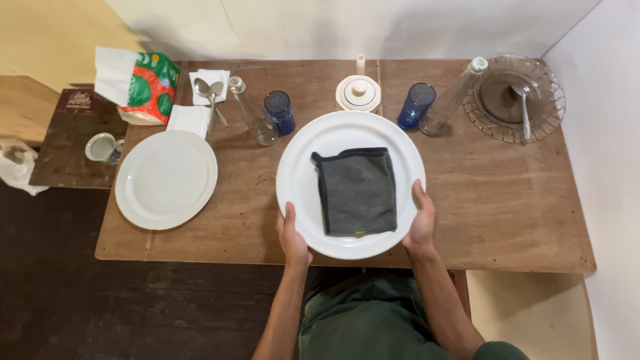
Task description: The person clears spoons from a plate and wipes it with a cloth before picking up a second plate and wiping both sides of it.
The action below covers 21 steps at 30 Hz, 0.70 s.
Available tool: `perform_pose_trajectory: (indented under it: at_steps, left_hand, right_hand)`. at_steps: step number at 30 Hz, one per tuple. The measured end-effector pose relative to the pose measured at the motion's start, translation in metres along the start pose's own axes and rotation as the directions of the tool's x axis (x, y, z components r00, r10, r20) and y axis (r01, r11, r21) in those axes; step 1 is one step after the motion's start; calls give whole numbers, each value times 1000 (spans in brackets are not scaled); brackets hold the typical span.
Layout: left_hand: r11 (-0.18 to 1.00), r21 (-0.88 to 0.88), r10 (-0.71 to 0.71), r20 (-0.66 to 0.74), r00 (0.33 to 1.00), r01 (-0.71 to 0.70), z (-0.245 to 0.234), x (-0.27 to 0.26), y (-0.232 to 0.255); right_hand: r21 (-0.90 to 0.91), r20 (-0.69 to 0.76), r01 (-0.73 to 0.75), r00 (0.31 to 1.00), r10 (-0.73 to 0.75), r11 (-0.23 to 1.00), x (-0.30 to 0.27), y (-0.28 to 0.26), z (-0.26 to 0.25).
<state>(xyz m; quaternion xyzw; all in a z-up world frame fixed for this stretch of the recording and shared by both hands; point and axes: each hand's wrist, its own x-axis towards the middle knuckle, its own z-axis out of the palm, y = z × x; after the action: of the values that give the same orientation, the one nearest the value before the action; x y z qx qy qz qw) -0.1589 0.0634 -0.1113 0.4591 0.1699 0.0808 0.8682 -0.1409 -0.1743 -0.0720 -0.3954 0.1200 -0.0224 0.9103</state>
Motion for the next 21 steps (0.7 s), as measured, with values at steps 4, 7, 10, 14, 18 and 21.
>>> perform_pose_trajectory:
  at_steps: [4, 7, 10, 14, 18, 21]
  left_hand:
    - [998, -48, 32, -47, 998, -34, 2, -6, 3]
    - [992, -90, 84, -29, 996, -87, 6, -9, 4]
    - [992, -70, 108, -5, 994, -108, 10, -12, 1]
    - [992, -91, 88, -18, 996, -89, 17, -12, -9]
    - [986, -131, 109, 29, 994, -105, 18, -20, -18]
    - [985, -157, 86, 43, 995, -78, 15, -25, -20]
  right_hand:
    - [-472, -170, 27, 978, -121, 881, -7, -9, 13]
    - [-826, 293, 508, 757, -585, 245, -21, -30, 30]
    - [-807, 571, 580, 716, -402, -111, -32, -39, 43]
    - [-699, 676, 634, 737, -15, -330, -24, -5, 63]
    - [-561, 740, 772, 629, 237, -298, -27, 15, 74]
    - [-493, 782, 829, 555, 282, -265, -17, 18, 84]
